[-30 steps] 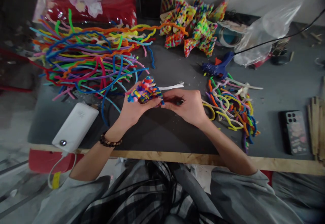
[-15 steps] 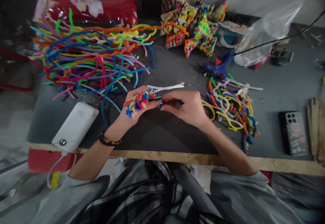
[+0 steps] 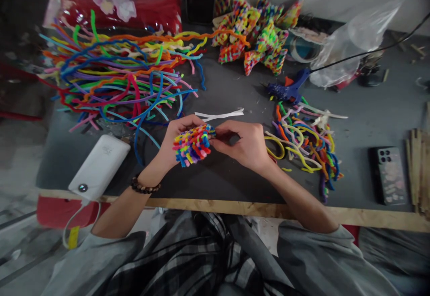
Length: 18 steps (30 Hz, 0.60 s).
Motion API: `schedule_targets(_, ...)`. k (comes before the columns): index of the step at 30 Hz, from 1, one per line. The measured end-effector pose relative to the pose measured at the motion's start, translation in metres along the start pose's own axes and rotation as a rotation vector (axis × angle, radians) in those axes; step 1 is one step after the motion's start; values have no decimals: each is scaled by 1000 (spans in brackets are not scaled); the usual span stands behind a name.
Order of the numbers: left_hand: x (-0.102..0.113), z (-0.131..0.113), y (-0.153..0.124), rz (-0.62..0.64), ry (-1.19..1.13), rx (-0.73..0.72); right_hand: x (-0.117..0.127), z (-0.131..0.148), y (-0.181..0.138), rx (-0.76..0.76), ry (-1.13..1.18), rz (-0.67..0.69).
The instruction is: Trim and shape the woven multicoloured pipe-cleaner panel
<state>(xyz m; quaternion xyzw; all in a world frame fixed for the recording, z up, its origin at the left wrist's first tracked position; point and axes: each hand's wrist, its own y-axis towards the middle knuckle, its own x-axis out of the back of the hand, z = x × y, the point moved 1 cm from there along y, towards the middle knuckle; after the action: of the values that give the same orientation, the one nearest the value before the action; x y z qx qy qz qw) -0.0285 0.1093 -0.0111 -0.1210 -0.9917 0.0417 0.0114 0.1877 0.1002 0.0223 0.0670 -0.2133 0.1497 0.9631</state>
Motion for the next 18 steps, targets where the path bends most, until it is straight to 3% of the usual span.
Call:
schedule_targets(8,-7,-4,1,-43,-32,-22,3,0,2,-19,32,2)
schedule_targets(13,-7,-7,-1,89,-61,9,4,1,3,-78,-6,-12)
schedule_targets(18,-11,2,0,-34,-162,108,0,-6,2,-45,45,-22)
